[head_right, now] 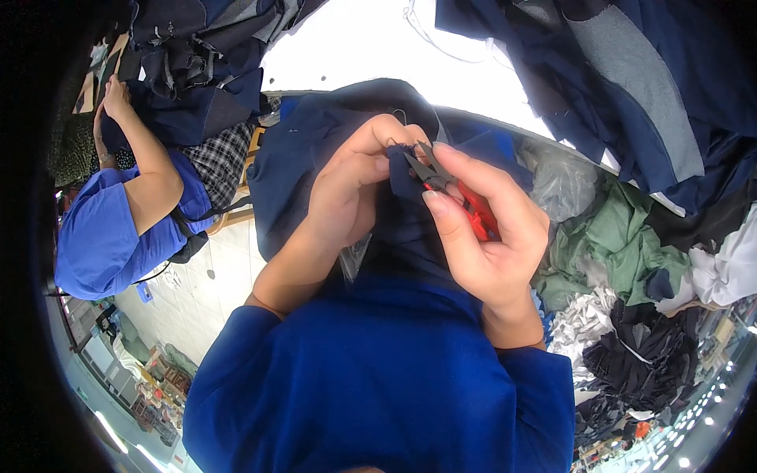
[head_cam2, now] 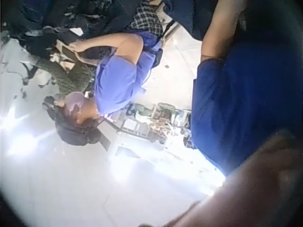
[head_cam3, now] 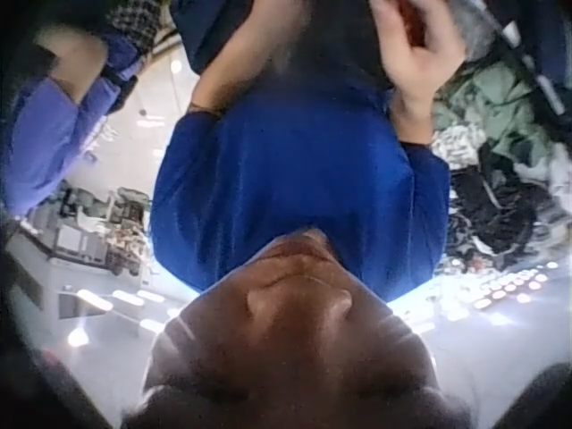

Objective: Trimming loose threads from blue fabric pieces using a thread clipper.

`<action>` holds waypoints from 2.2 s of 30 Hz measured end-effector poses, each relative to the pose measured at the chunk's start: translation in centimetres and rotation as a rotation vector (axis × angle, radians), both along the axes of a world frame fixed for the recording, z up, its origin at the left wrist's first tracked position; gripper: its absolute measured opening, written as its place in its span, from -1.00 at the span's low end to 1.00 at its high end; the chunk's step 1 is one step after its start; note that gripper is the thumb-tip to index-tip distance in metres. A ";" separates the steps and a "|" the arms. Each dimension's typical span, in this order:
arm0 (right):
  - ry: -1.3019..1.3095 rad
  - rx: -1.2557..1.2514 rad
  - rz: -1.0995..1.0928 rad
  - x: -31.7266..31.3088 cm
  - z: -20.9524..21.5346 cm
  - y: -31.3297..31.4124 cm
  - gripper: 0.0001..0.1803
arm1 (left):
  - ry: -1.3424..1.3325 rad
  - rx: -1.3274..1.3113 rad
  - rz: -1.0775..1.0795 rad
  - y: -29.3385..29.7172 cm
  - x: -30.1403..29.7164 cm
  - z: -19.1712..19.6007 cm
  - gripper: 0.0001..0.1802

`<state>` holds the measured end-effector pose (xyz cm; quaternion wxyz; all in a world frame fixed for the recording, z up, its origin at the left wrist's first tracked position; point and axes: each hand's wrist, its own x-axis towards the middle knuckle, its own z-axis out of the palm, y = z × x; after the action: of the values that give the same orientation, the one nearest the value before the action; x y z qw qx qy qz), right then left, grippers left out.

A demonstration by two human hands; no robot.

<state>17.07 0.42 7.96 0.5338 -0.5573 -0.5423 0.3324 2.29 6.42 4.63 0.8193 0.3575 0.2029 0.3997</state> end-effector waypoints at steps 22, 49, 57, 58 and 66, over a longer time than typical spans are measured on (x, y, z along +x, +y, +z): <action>-0.077 0.011 0.011 -0.1 0.7 -0.2 -0.66 | 0.072 0.030 0.044 -0.2 0.2 0.3 -0.84; 0.101 0.050 -0.041 -0.4 -0.4 -0.6 -0.65 | -0.045 -0.139 0.068 -0.7 0.7 0.3 -0.88; 0.015 0.047 -0.028 -0.4 -0.3 -0.3 -0.65 | -0.137 -0.136 -0.026 -0.4 0.2 -0.3 -0.79; 0.016 0.035 -0.027 -0.4 -0.3 -0.3 -0.65 | -0.123 -0.129 -0.029 -0.4 0.1 -0.2 -0.79; 0.023 0.027 -0.019 -0.5 -0.2 -0.1 -0.66 | -0.110 -0.143 -0.014 -0.3 0.1 -0.3 -0.80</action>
<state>16.56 0.33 7.73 0.5504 -0.5515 -0.5352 0.3263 2.44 6.08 4.33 0.8554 0.2770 0.1829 0.3976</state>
